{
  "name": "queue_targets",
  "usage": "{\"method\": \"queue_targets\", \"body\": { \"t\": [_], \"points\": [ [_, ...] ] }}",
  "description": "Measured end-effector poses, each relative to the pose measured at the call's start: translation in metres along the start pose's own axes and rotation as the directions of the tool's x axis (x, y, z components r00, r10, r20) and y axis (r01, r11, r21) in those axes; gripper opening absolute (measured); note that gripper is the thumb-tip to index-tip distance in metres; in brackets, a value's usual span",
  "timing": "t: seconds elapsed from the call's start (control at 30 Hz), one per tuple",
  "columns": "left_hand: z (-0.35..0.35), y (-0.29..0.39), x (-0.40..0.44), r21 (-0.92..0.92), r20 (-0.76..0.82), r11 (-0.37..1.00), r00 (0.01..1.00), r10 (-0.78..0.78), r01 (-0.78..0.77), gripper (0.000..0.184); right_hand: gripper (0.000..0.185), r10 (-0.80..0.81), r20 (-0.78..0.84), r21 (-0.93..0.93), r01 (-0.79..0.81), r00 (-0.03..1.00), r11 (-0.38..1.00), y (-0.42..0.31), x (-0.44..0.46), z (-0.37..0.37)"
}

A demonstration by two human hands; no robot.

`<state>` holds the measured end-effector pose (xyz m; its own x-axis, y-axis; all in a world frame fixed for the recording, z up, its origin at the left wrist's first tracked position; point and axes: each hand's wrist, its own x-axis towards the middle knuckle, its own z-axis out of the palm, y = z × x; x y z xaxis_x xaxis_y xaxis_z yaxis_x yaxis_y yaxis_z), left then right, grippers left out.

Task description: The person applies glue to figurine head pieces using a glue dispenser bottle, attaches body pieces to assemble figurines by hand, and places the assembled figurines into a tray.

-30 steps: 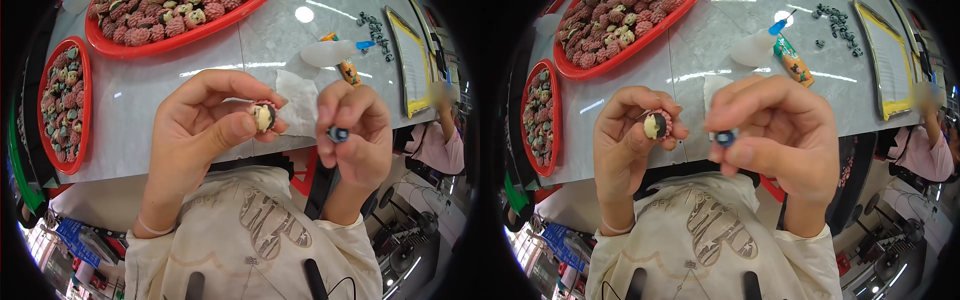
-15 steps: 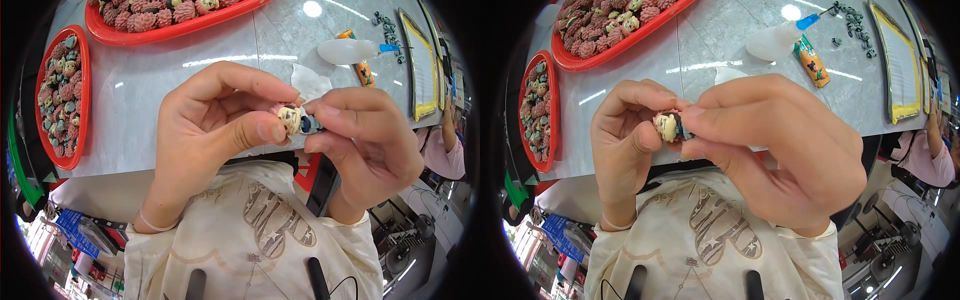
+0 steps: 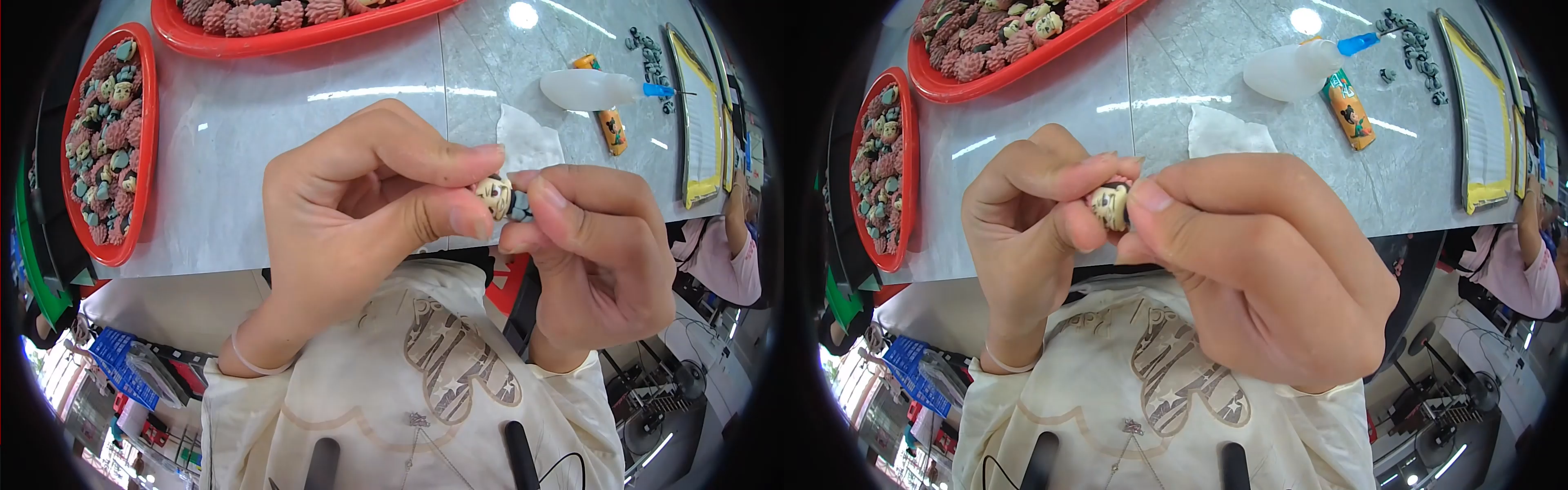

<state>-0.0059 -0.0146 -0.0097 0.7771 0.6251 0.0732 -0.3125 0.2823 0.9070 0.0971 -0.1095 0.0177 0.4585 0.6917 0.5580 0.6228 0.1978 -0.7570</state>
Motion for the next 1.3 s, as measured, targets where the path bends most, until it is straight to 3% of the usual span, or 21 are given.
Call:
{"method": "queue_targets", "body": {
  "t": [0.1, 0.17, 0.23, 0.3, 0.33, 0.37, 0.4, 0.43, 0.5, 0.53, 0.6, 0.63, 0.7, 0.83, 0.93, 1.07, 1.13, 1.17, 1.23, 1.27, 1.3],
  "points": [
    [0.004, 0.004, -0.001, 0.042, -0.029, 0.998, 0.999, -0.039, 0.041, 0.034, 0.014, 0.045, 0.052, -0.004, -0.045, 0.998, 0.999, 0.002, 0.001, -0.004],
    [0.012, 0.011, 0.000, -0.265, -0.037, 0.941, 0.973, -0.229, 0.212, 0.037, 0.014, -0.071, 0.069, -0.086, 0.077, 0.995, 0.993, 0.004, 0.005, -0.001],
    [0.004, 0.013, 0.001, -0.292, 0.003, 0.934, 0.977, -0.212, 0.204, 0.039, 0.014, -0.125, 0.168, -0.083, 0.140, 0.978, 0.987, 0.001, 0.006, -0.004],
    [-0.007, 0.022, 0.001, -0.036, 0.030, 0.999, 0.999, -0.013, 0.014, 0.040, 0.023, -0.204, 0.176, -0.179, 0.236, 0.963, 0.955, 0.001, 0.006, -0.005],
    [-0.020, 0.032, 0.002, 0.093, 0.000, 0.991, 0.996, 0.092, -0.092, 0.032, 0.029, -0.178, 0.112, -0.167, 0.195, 0.978, 0.966, 0.002, 0.005, -0.006],
    [-0.033, 0.053, 0.002, 0.260, -0.132, 0.953, 0.972, 0.195, -0.156, 0.025, 0.034, -0.147, 0.049, -0.157, 0.153, 0.988, 0.976, 0.004, 0.005, -0.011],
    [-0.049, 0.065, 0.011, 0.453, -0.145, 0.834, 0.897, 0.417, -0.314, 0.027, 0.038, -0.141, 0.041, -0.202, 0.147, 0.989, 0.968, 0.008, 0.003, -0.021],
    [-0.060, 0.077, 0.015, 0.690, -0.199, 0.668, 0.813, 0.548, -0.281, 0.026, 0.038, -0.150, 0.030, -0.195, 0.153, 0.988, 0.969, 0.011, 0.003, -0.026],
    [-0.078, 0.110, 0.008, 0.934, -0.295, 0.314, 0.868, 0.401, 0.172, 0.023, 0.040, -0.062, -0.099, -0.193, 0.042, 0.993, 0.980, 0.015, 0.002, -0.036],
    [-0.077, 0.116, 0.011, 0.936, -0.287, 0.310, 0.868, 0.405, 0.164, 0.023, 0.036, -0.054, -0.085, -0.155, 0.041, 0.995, 0.987, 0.018, 0.002, -0.044],
    [-0.080, 0.125, 0.023, 0.985, -0.061, 0.173, 0.914, 0.401, -0.010, 0.022, 0.034, -0.049, -0.101, -0.157, 0.033, 0.994, 0.987, 0.018, 0.005, -0.044],
    [-0.080, 0.124, 0.034, 0.985, -0.060, 0.173, 0.911, 0.407, -0.013, 0.022, 0.031, -0.036, -0.107, -0.158, 0.019, 0.994, 0.987, 0.018, 0.006, -0.044],
    [-0.074, 0.116, 0.062, 0.960, 0.274, -0.027, 0.918, 0.286, -0.278, 0.016, 0.028, -0.047, -0.110, -0.142, 0.031, 0.993, 0.989, 0.017, 0.008, -0.043],
    [-0.071, 0.092, 0.091, 0.947, 0.320, -0.067, 0.935, 0.150, -0.313, 0.010, 0.020, -0.031, -0.122, -0.104, 0.019, 0.992, 0.994, 0.018, 0.008, -0.042],
    [-0.078, 0.088, 0.091, 0.964, 0.266, -0.014, 0.963, 0.051, -0.265, 0.013, 0.018, 0.027, -0.121, -0.094, -0.038, 0.992, 0.995, 0.021, 0.007, -0.049],
    [-0.058, 0.101, 0.075, 0.955, 0.290, 0.038, 0.951, 0.112, -0.296, 0.008, 0.016, 0.069, -0.175, -0.073, -0.083, 0.982, 0.994, 0.031, 0.010, -0.057],
    [-0.063, 0.108, 0.061, 0.790, 0.029, 0.603, 0.989, 0.142, -0.110, 0.011, 0.016, 0.164, -0.324, -0.073, -0.197, 0.932, 0.978, 0.032, 0.020, -0.046],
    [-0.060, 0.106, 0.056, 0.789, 0.036, 0.604, 0.990, 0.135, -0.111, 0.011, 0.016, 0.169, -0.330, -0.075, -0.204, 0.929, 0.976, 0.031, 0.024, -0.040],
    [-0.053, 0.094, 0.042, 0.389, -0.052, 0.921, 0.998, 0.034, -0.011, 0.017, 0.021, 0.361, -0.101, 0.021, -0.361, 0.927, 0.932, 0.030, 0.030, -0.032],
    [-0.053, 0.083, 0.036, 0.403, 0.043, 0.907, 0.992, 0.117, -0.124, 0.022, 0.021, 0.368, -0.109, 0.017, -0.369, 0.923, 0.929, 0.032, 0.030, -0.029],
    [-0.050, 0.073, 0.030, 0.399, 0.046, 0.909, 0.993, 0.109, -0.119, 0.022, 0.024, 0.401, -0.044, -0.026, -0.402, 0.915, 0.915, 0.034, 0.030, -0.027]
  ]
}}
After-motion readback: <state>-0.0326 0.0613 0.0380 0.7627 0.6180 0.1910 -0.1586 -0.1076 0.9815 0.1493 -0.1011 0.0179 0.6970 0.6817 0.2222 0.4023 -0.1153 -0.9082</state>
